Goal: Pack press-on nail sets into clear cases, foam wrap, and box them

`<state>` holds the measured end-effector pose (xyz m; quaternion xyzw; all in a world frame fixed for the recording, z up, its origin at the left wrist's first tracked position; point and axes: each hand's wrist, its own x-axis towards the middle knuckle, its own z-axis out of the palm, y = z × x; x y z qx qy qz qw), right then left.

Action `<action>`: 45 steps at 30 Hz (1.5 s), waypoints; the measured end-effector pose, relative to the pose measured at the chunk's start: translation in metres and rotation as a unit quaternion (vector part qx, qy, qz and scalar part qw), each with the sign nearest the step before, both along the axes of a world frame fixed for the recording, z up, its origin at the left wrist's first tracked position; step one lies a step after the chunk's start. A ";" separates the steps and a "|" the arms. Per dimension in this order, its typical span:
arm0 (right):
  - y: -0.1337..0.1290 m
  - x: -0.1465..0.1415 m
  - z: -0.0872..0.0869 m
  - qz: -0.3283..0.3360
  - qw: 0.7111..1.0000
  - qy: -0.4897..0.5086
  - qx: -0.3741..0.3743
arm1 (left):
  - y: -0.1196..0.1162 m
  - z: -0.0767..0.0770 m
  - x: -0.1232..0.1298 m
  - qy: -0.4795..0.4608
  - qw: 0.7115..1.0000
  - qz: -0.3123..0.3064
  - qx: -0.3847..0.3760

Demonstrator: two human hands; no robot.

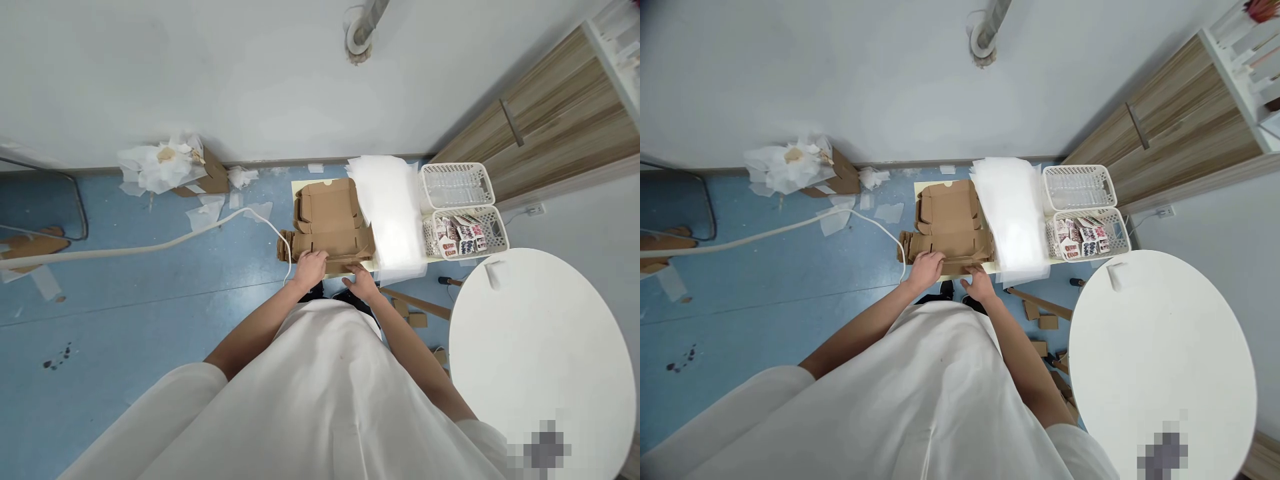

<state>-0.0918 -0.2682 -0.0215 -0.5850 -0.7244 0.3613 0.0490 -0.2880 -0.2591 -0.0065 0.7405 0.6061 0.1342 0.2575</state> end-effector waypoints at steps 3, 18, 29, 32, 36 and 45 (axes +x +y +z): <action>0.004 0.001 0.004 -0.023 0.999 0.024 -0.025 | 0.000 0.000 0.001 -0.006 1.000 0.006 -0.003; 0.028 0.033 0.056 -0.323 0.932 0.159 -0.036 | -0.013 0.012 0.023 0.002 0.995 -0.099 0.022; 0.022 0.052 0.048 -0.373 0.917 0.134 0.047 | -0.019 0.024 0.021 -0.010 0.986 0.147 0.075; 0.010 0.073 0.047 -0.404 0.894 0.191 0.039 | -0.017 0.021 0.026 -0.028 0.969 0.240 0.039; -0.017 0.114 0.052 -0.433 0.863 0.251 0.063 | -0.013 0.012 0.054 -0.114 0.955 0.268 -0.058; -0.123 0.228 0.059 -0.591 0.740 0.276 0.165 | -0.023 0.006 0.184 -0.390 0.902 0.118 -0.143</action>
